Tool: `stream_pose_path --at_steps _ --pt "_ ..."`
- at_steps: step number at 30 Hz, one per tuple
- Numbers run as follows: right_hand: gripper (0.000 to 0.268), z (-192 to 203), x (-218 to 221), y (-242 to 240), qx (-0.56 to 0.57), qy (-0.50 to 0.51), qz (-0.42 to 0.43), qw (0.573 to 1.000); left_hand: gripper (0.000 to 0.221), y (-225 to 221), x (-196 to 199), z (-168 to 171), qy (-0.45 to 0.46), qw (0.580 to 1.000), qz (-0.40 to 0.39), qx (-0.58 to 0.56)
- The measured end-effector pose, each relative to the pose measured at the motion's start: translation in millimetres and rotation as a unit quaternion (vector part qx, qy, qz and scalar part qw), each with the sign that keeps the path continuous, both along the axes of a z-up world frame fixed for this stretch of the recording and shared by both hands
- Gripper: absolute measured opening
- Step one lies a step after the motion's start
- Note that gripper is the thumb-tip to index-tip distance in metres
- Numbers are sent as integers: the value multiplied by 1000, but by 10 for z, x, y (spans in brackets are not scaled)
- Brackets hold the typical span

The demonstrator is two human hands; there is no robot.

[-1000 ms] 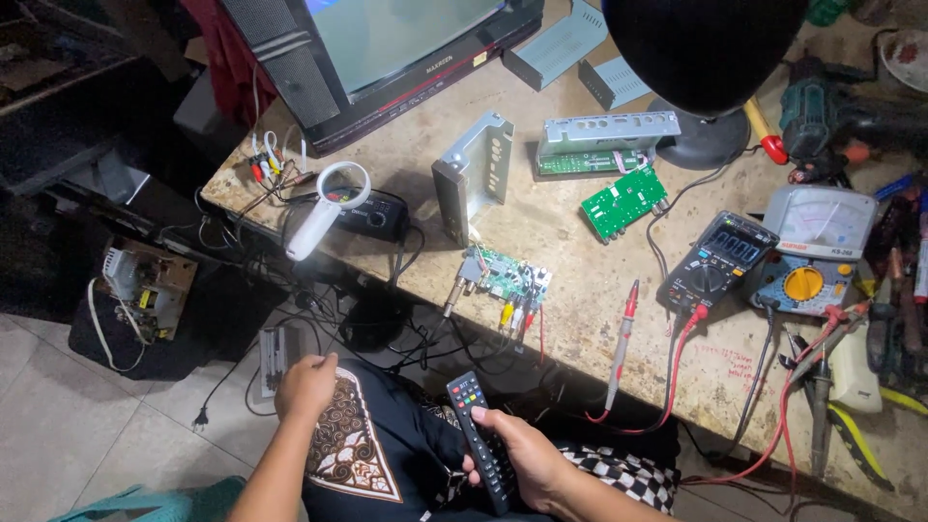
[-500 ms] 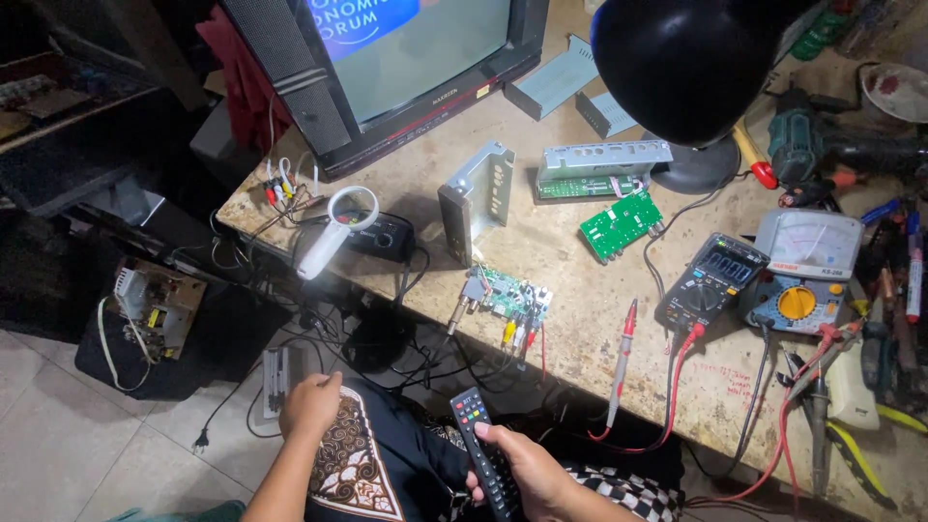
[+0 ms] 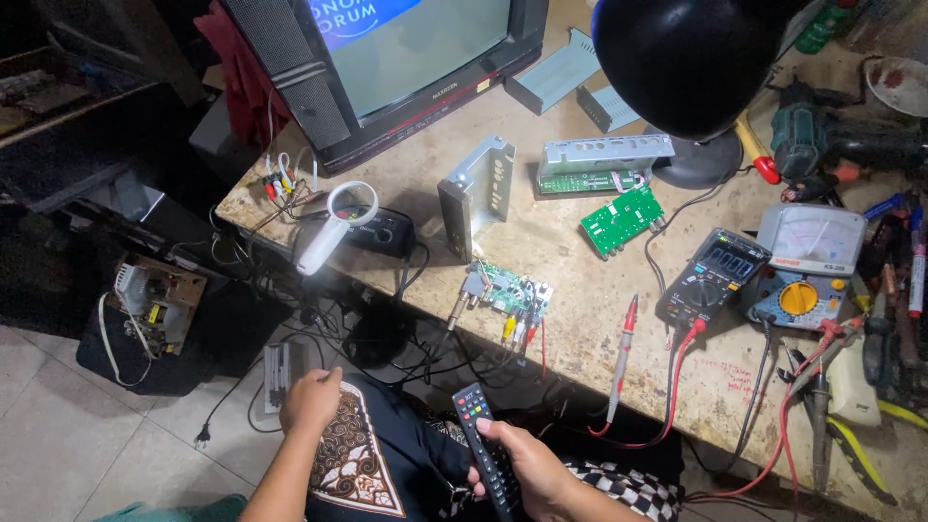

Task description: Testing a circuit board using a multimeter and a remote control while observing a CRT television monitor for diagnostics.

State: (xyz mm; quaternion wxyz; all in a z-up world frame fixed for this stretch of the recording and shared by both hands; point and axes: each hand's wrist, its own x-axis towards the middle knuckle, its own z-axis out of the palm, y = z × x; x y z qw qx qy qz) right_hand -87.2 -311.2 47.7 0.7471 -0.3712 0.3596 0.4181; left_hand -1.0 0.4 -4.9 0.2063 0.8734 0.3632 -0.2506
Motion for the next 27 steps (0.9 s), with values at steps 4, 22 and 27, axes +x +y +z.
stream_pose_path --at_steps 4,22,27 --pt "30 -9 -20 -8 -3 -45 -9 999 53 -22 -14 63 -6 1000 -3 -1" --pt "32 -5 -51 32 -23 -38 0 999 55 23 -20 1 -7 1000 -3 -1" --pt "32 12 -42 29 -22 -16 1 1000 55 9 -27 38 -8 1000 0 -4"
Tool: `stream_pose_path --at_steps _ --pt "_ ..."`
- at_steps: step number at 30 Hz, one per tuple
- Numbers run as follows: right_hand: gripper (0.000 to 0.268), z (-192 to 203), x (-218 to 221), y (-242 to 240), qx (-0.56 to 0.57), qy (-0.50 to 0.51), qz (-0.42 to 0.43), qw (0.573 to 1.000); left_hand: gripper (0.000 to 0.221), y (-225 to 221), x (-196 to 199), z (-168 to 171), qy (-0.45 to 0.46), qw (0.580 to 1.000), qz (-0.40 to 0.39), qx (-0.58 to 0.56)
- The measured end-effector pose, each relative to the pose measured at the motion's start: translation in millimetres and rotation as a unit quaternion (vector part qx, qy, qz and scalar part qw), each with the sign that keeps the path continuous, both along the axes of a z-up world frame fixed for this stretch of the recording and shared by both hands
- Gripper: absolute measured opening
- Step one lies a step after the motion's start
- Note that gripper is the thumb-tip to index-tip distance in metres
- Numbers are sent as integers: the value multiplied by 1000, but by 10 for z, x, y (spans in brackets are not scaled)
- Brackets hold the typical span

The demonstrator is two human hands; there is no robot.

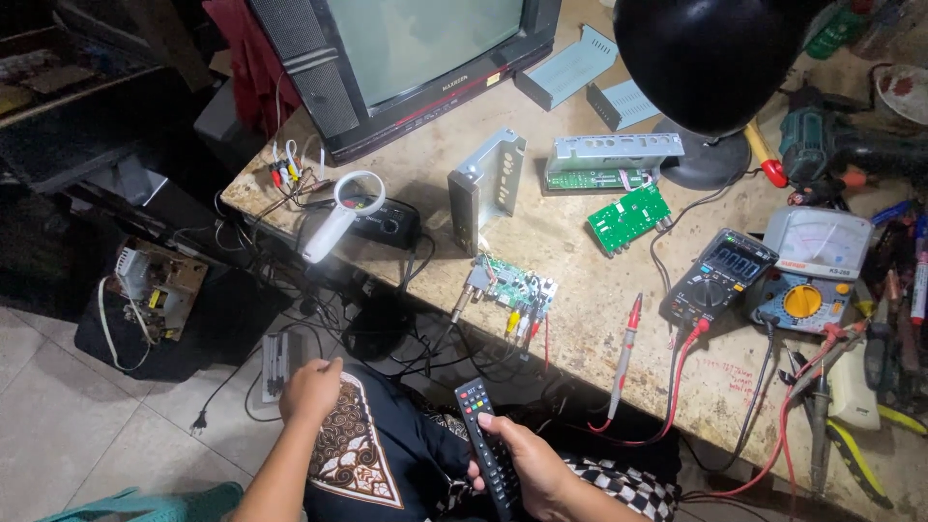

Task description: Testing a circuit board using a multimeter and a remote control while observing a CRT television monitor for diagnostics.

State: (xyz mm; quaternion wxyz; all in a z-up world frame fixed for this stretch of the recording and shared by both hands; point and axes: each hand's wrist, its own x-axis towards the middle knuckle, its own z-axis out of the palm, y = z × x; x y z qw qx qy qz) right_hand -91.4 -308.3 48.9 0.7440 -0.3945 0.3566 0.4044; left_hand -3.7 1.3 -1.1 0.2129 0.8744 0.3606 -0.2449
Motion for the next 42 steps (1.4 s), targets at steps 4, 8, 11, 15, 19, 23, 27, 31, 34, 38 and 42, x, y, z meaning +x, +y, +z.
stream_pose_path --at_steps 4,8,11,15,19,23,27,31,34,38,42 --pt "32 28 5 2 -6 4 -1 1000 55 31 2 -73 0 1000 2 2" --pt "31 2 11 -8 -2 7 4 1000 55 20 -3 -24 -2 1000 -3 1" --pt "32 18 0 -8 0 -10 4 1000 55 8 -5 5 4 1000 -11 4" --pt "31 45 14 -2 -6 6 0 1000 54 4 -5 7 1 1000 -5 2" --pt "32 46 22 -7 -4 -3 3 1000 54 18 5 -21 6 1000 -10 7" --pt "31 17 24 -7 1 4 -1 1000 54 14 4 -37 10 1000 -9 10" --pt "32 75 32 -7 -2 2 3 1000 54 17 9 -38 7 1000 -4 7" --pt "32 13 19 -5 -7 -2 1 1000 53 23 15 -64 4 1000 -9 11" --pt "33 -13 11 -5 -10 -5 -1 1000 53 -8 7 -14 3 1000 -7 7" --pt "31 -22 5 -13 -4 -10 -3 1000 53 -13 5 12 1 1000 -7 3" --pt "32 -32 1 -13 -3 -2 0 1000 53 -35 7 42 3 1000 0 -4"
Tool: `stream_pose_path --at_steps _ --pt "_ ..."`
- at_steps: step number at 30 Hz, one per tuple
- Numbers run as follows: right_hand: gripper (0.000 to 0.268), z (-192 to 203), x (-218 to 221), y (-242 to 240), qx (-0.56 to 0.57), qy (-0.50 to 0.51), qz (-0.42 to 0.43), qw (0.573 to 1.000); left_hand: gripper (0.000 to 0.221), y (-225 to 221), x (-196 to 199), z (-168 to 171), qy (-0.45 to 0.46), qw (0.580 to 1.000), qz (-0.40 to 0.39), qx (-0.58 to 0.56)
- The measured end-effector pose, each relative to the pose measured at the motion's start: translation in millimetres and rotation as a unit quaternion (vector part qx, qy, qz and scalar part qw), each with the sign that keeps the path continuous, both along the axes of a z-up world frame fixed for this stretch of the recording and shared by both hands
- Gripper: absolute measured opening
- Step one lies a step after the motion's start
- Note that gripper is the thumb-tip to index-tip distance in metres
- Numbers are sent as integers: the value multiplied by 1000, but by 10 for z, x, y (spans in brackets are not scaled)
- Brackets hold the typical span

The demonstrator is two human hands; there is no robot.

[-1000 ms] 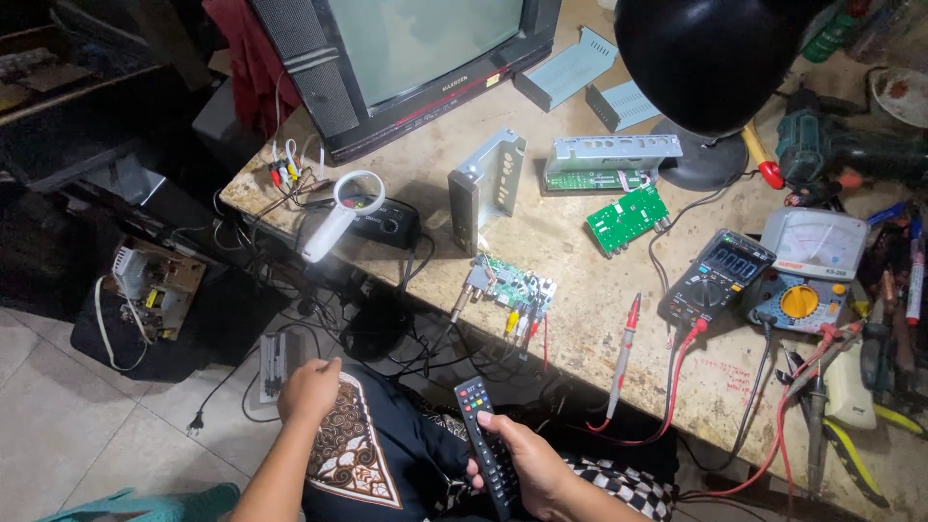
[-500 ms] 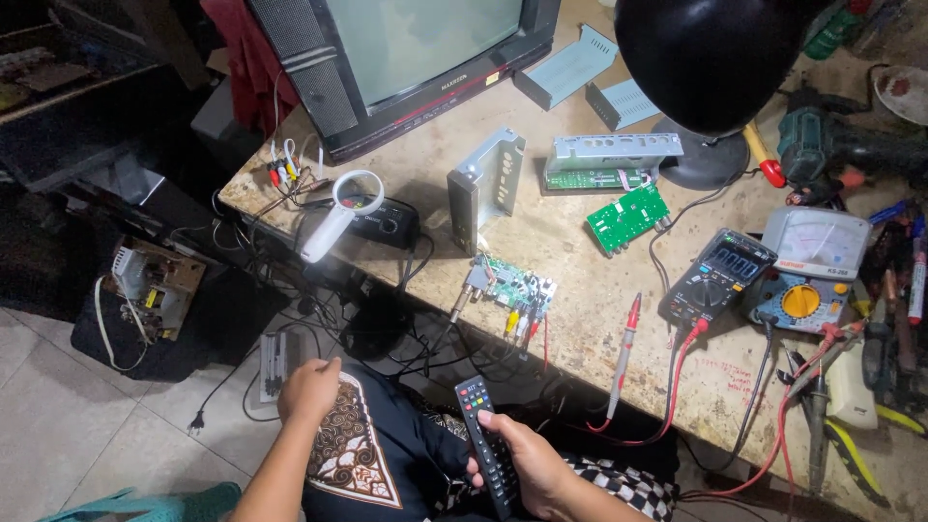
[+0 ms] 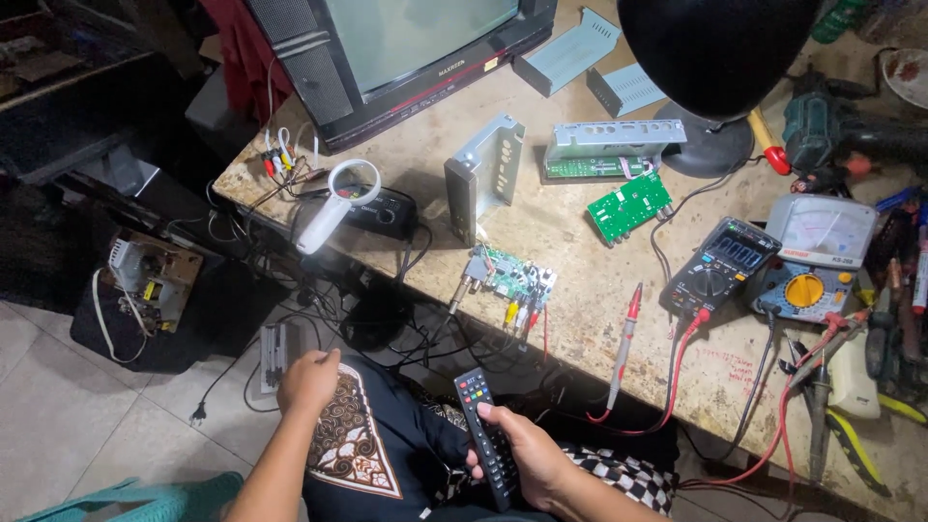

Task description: Testing a circuit board using a multimeter and a remote control while observing a CRT television monitor for diagnostics.

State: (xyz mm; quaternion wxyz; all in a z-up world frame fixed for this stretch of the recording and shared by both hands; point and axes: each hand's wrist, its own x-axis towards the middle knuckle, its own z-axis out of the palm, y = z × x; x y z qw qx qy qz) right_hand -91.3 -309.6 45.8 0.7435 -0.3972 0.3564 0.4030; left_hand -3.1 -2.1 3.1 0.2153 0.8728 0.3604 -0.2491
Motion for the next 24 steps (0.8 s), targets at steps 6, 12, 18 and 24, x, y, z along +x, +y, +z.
stream_pose_path --at_steps 6,12,18,24 --pt "32 -60 -33 1 1 -15 -1 1000 53 32 4 -65 1 1000 -6 6" --pt "31 -119 -48 -2 14 -13 -7 1000 52 1 -5 -18 -9 1000 -5 2" --pt "33 -80 -32 6 4 -21 4 1000 54 21 7 -85 -5 1000 4 10" --pt "30 -40 -37 -21 12 -25 2 1000 53 0 5 -28 -9 1000 5 0"
